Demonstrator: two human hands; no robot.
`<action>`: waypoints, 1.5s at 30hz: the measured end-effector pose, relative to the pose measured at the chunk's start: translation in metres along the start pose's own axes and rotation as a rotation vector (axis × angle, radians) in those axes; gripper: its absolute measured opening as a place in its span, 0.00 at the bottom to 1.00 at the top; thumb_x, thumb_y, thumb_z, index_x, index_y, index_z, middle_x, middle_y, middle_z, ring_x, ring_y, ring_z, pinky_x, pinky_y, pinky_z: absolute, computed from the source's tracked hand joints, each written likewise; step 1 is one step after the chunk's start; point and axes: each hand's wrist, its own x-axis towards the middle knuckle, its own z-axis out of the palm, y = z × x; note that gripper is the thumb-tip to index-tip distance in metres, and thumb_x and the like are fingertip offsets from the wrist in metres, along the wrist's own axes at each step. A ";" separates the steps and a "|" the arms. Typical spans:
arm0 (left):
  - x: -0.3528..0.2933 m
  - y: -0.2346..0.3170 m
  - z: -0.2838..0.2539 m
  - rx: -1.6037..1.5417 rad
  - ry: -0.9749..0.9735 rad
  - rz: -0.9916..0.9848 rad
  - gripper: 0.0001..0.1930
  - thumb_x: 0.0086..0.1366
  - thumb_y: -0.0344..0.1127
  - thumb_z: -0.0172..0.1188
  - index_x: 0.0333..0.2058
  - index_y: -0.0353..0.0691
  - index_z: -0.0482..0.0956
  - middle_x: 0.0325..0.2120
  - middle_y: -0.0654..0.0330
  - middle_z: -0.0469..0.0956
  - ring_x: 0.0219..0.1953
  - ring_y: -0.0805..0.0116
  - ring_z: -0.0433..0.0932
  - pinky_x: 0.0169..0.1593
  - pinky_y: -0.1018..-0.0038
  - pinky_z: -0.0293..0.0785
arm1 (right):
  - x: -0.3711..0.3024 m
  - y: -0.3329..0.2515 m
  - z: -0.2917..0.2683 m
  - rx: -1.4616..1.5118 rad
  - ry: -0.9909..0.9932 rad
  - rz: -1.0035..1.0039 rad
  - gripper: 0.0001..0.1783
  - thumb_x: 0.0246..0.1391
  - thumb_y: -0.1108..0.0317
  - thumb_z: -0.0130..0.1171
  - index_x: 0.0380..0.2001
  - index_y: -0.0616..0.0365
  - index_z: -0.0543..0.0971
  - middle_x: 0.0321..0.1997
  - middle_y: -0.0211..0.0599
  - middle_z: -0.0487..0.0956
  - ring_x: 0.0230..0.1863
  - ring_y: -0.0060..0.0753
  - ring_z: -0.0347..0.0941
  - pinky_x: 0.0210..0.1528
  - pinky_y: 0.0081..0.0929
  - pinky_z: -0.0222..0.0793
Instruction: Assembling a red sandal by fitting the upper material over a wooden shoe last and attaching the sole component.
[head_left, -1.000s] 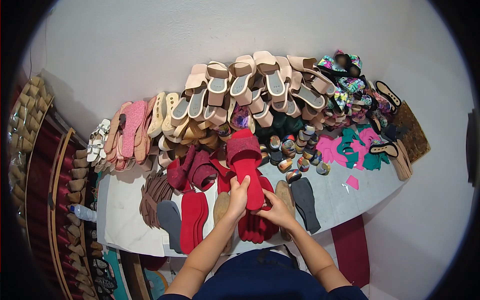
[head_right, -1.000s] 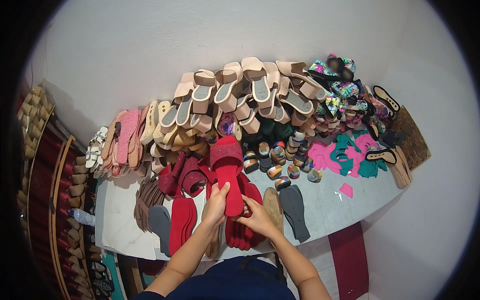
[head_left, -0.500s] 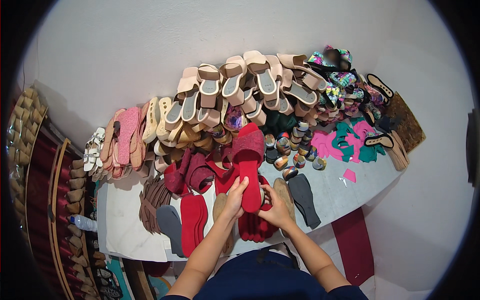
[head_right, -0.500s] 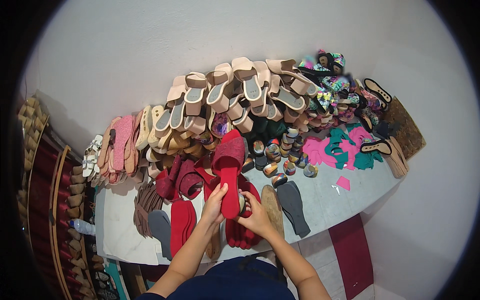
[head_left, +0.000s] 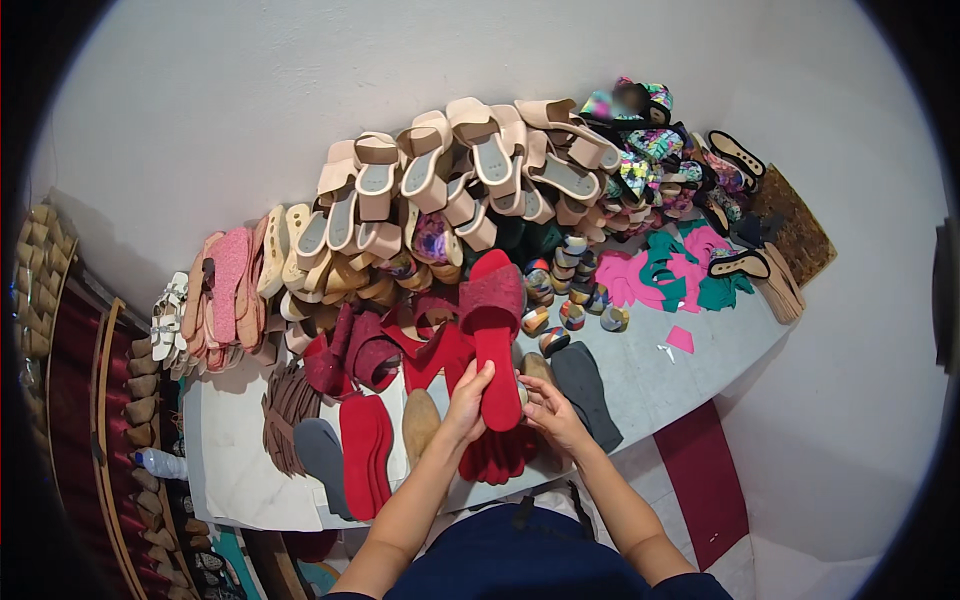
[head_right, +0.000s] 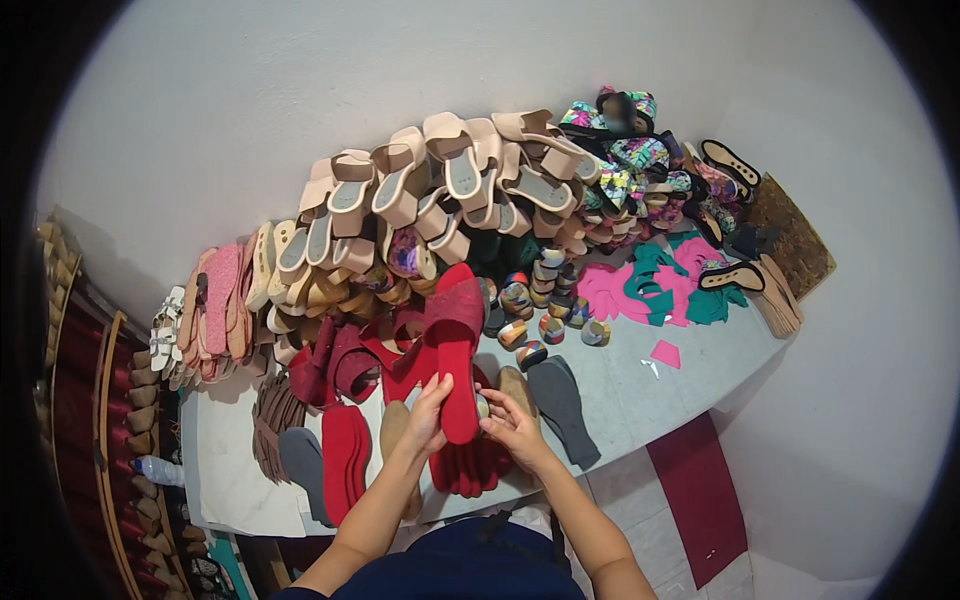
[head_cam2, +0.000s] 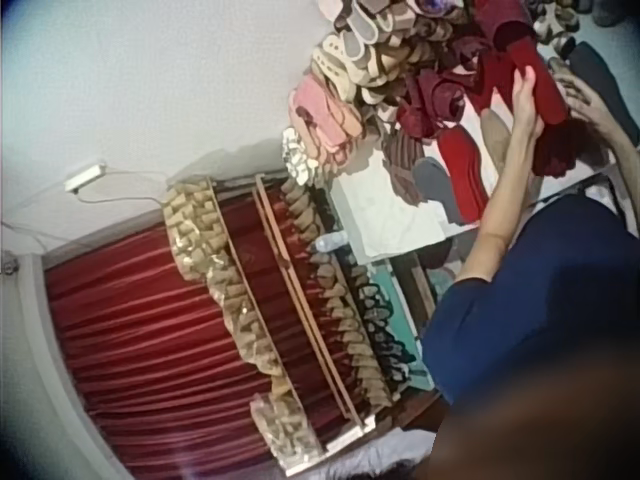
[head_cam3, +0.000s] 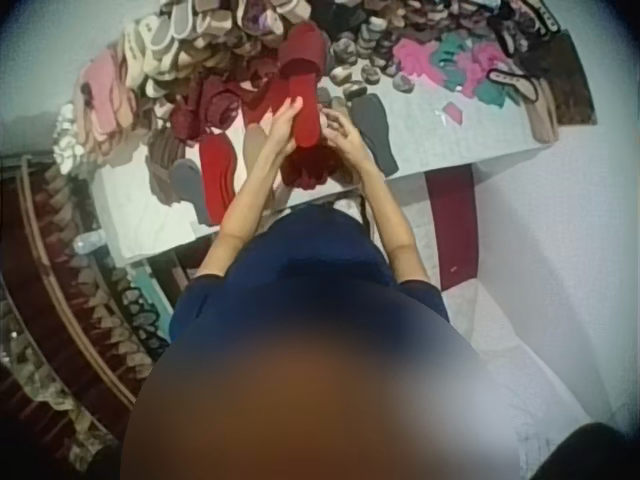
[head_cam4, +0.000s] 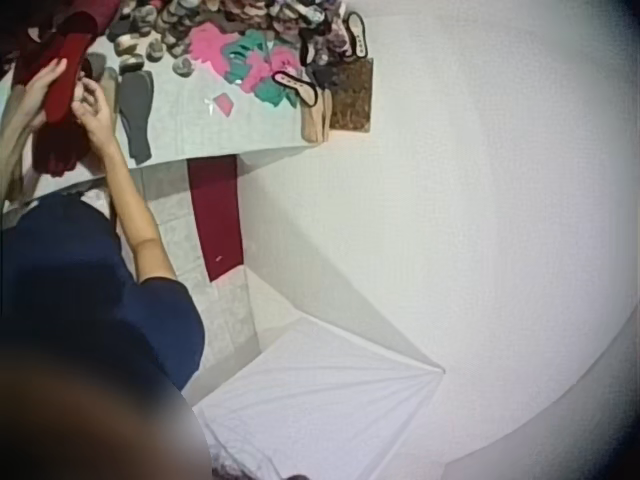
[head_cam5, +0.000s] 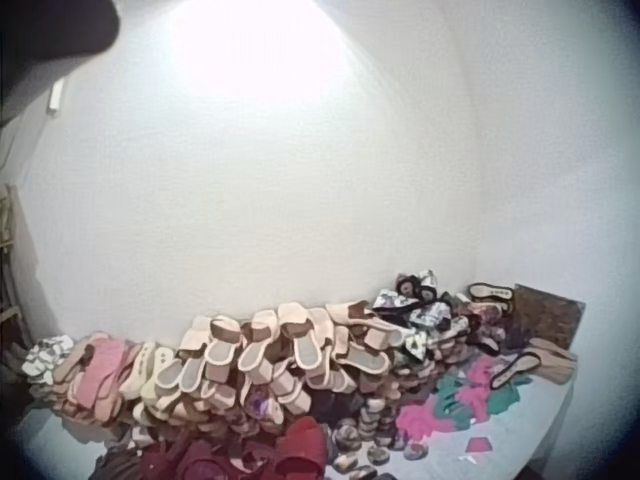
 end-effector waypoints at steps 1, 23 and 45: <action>0.001 -0.007 0.012 0.032 0.011 0.002 0.13 0.63 0.38 0.42 0.44 0.38 0.63 0.34 0.56 0.71 0.37 0.68 0.72 0.41 0.73 0.70 | -0.005 -0.007 -0.009 -0.045 0.017 -0.004 0.28 0.48 0.72 0.54 0.52 0.60 0.58 0.51 0.37 0.65 0.50 0.26 0.64 0.49 0.23 0.61; 0.076 -0.298 0.116 0.335 0.269 -0.062 0.19 0.62 0.42 0.45 0.47 0.37 0.57 0.38 0.58 0.67 0.40 0.71 0.68 0.45 0.75 0.65 | -0.123 -0.046 -0.272 0.147 0.313 0.334 0.21 0.48 0.79 0.40 0.49 0.65 0.63 0.46 0.40 0.69 0.45 0.27 0.66 0.47 0.23 0.62; 0.077 -0.307 0.122 0.278 0.349 -0.149 0.16 0.62 0.42 0.45 0.43 0.38 0.60 0.32 0.59 0.69 0.33 0.72 0.70 0.39 0.74 0.69 | -0.154 -0.039 -0.282 -1.272 0.049 -0.154 0.32 0.33 0.71 0.58 0.47 0.64 0.63 0.49 0.45 0.62 0.48 0.43 0.62 0.47 0.29 0.61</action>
